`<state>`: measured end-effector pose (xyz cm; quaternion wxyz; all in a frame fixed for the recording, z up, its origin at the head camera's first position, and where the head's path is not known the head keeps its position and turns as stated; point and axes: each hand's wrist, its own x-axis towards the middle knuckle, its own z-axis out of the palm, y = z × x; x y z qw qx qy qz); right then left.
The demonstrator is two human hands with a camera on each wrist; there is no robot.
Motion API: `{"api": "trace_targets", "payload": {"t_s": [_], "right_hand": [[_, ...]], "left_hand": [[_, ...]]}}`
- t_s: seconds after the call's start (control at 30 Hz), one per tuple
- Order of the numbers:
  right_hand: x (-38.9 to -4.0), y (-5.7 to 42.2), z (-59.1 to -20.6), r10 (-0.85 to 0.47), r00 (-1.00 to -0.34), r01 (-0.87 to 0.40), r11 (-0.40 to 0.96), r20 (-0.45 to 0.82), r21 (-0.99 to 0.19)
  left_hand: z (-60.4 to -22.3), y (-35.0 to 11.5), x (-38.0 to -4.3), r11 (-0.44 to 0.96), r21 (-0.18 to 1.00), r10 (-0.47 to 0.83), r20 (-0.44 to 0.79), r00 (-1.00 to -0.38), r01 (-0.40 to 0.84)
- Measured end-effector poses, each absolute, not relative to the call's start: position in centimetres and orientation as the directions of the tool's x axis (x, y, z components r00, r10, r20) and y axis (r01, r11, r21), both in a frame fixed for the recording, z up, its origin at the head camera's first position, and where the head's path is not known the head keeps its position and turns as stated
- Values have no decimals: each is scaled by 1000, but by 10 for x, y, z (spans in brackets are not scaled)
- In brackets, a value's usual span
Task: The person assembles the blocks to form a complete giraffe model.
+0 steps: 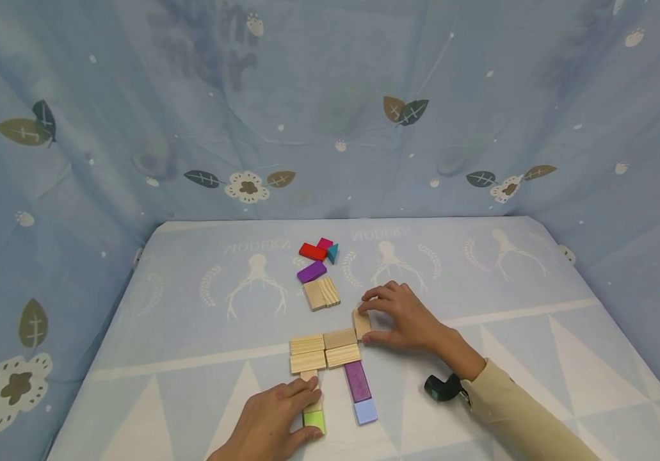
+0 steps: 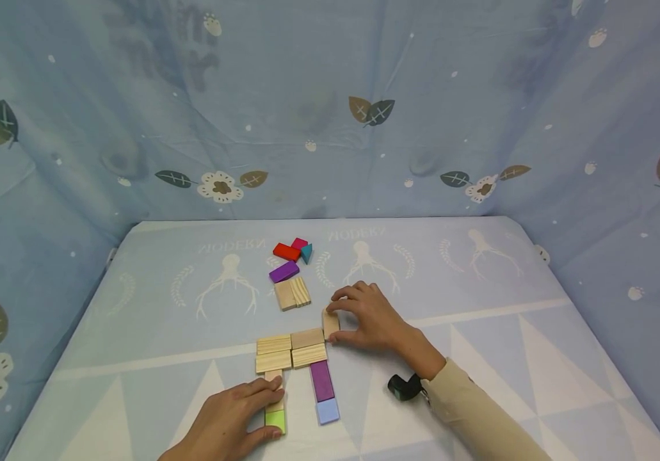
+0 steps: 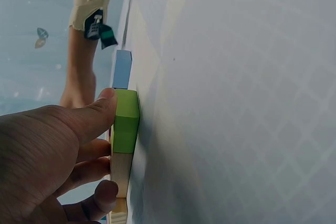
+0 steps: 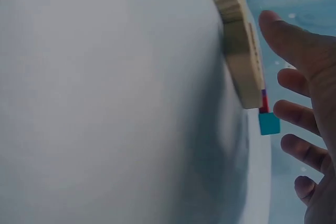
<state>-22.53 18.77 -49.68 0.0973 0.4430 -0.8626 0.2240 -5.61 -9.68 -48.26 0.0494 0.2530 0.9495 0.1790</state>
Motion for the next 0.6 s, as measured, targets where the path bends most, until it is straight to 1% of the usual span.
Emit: {"api": "trace_targets", "payload": {"t_s": [0.17, 0.27, 0.6], "right_hand": [[-243, 174, -485, -725, -592, -805, 510, 350, -304], [-256, 160, -481, -740, -593, -804, 520, 317, -290], [-281, 120, -474, -791, -600, -786, 554, 122, -275]], "left_hand": [[-483, -97, -56, 808, 361, 496, 11, -868, 466], [-482, -97, -56, 807, 361, 495, 15, -869, 466], [-480, -97, -55, 805, 375, 498, -8, -867, 460]]}}
